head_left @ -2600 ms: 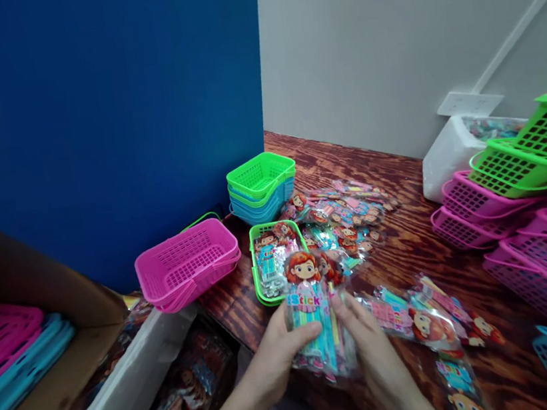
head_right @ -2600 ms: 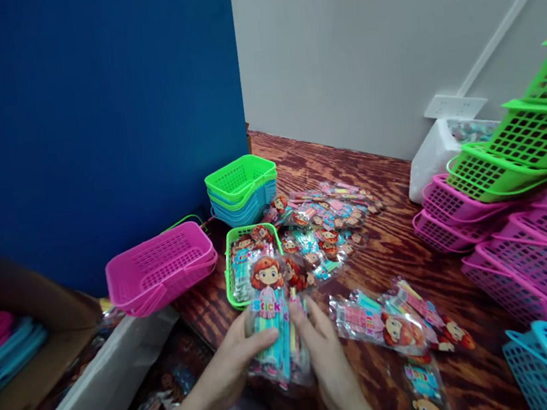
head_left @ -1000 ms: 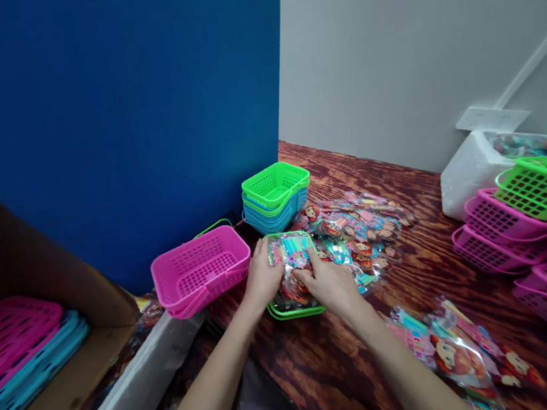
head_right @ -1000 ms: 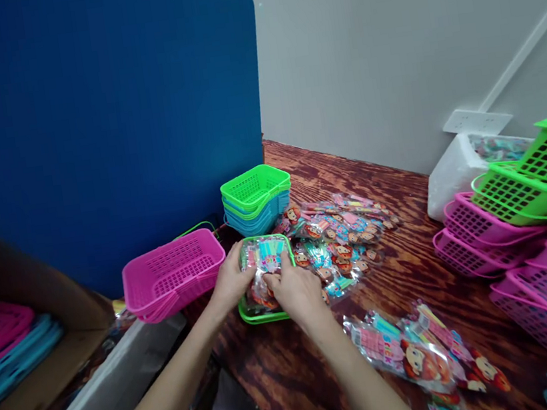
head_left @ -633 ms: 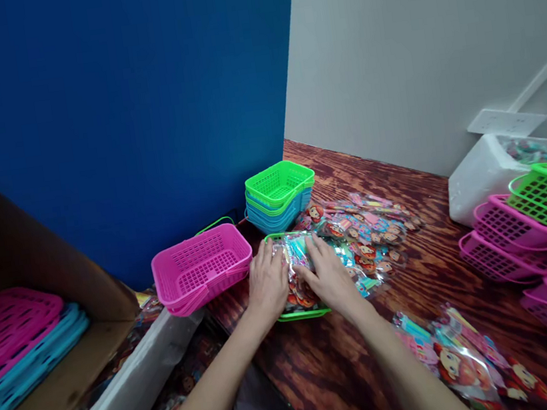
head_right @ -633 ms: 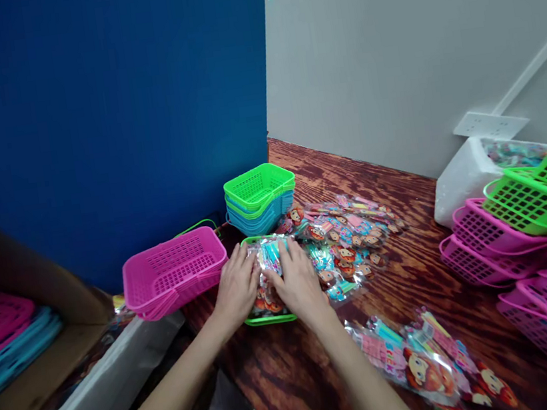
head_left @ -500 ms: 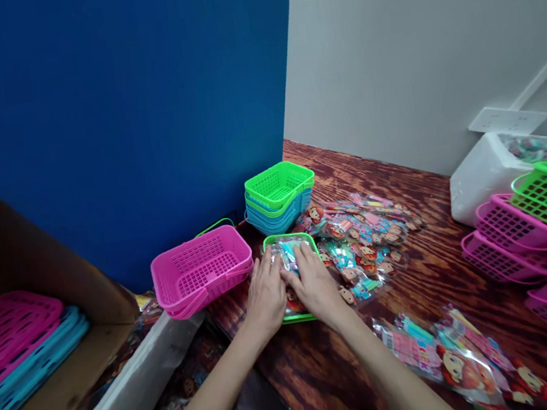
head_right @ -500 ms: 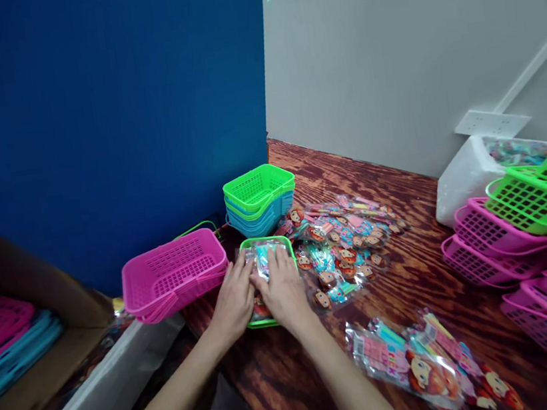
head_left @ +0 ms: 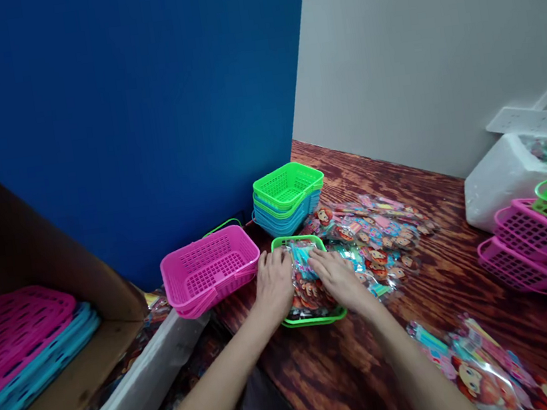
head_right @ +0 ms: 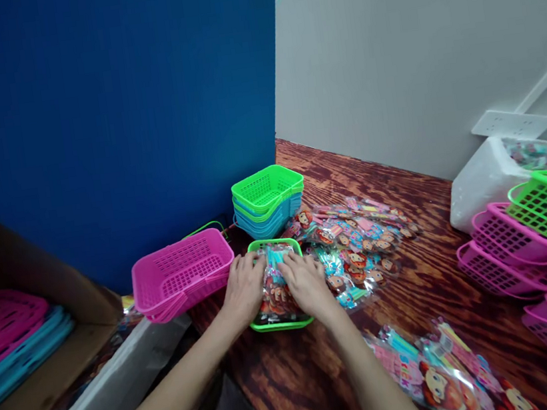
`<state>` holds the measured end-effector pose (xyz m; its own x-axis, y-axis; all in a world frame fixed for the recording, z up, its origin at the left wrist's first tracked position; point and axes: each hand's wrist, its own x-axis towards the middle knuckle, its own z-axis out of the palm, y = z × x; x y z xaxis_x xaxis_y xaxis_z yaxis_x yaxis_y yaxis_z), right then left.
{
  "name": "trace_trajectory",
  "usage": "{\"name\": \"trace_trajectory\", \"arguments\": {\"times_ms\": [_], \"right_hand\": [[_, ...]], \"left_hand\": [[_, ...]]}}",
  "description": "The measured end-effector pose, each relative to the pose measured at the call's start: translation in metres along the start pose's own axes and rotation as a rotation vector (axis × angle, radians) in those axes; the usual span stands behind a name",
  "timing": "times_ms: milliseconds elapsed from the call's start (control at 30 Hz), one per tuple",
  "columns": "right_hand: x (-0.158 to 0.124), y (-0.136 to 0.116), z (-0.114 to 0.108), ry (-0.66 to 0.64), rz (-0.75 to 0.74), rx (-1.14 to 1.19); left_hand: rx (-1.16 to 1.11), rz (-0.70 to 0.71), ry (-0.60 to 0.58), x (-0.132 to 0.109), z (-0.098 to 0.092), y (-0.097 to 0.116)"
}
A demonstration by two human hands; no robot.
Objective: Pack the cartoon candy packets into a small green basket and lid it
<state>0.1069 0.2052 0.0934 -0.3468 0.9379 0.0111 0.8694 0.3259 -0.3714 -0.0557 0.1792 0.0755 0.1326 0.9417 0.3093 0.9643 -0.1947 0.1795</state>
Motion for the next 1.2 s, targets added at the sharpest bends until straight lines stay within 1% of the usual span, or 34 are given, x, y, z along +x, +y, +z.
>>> {"name": "trace_trajectory", "arguments": {"times_ms": [67,100,167,233,267,333,467,567,633,767,833,900,1000,1067,1133,1200], "right_hand": [[0.001,0.008,0.001,0.009,-0.035,0.039],[0.002,0.009,0.003,0.049,-0.034,0.009],[0.002,0.002,0.011,0.169,0.007,-0.127],[0.002,-0.009,0.019,0.286,0.072,-0.284],[0.001,-0.014,0.022,0.328,0.087,-0.342],[-0.003,-0.020,0.025,0.363,0.071,-0.394],[-0.014,-0.014,0.026,0.321,0.041,-0.390],[-0.019,-0.006,0.030,0.317,0.051,-0.351],[-0.020,-0.003,0.033,0.322,0.062,-0.316],[-0.021,0.001,0.033,0.342,0.060,-0.200],[-0.023,0.003,0.033,0.386,0.008,-0.199],[-0.025,0.004,0.035,0.405,-0.117,-0.247],[-0.025,0.009,0.046,0.334,-0.298,-0.302],[-0.022,0.015,0.054,0.283,-0.357,-0.344],[-0.017,0.020,0.060,0.299,-0.385,-0.365],[-0.015,0.023,0.062,0.326,-0.393,-0.370]], "left_hand": [[0.004,0.010,0.043,-0.003,0.001,0.001],[-0.002,0.025,0.061,-0.004,0.002,0.001],[0.005,0.066,0.091,-0.006,0.003,0.000],[0.040,0.115,0.096,-0.008,0.001,-0.002],[0.061,0.128,0.087,-0.009,-0.001,-0.002],[0.076,0.134,0.049,-0.011,-0.007,-0.001],[0.003,0.132,-0.044,-0.023,-0.016,0.006],[0.001,0.138,-0.050,-0.034,-0.011,0.013],[0.012,0.114,-0.056,-0.039,-0.006,0.015],[-0.035,0.046,-0.083,-0.039,0.001,0.012],[-0.069,0.031,-0.077,-0.038,0.001,0.010],[-0.104,0.022,-0.065,-0.039,0.002,0.010],[-0.175,0.006,-0.026,-0.047,0.003,0.013],[-0.210,-0.053,0.066,-0.057,0.003,0.015],[-0.199,-0.130,0.172,-0.067,0.001,0.019],[-0.129,-0.113,0.198,-0.075,-0.002,0.025]]}}
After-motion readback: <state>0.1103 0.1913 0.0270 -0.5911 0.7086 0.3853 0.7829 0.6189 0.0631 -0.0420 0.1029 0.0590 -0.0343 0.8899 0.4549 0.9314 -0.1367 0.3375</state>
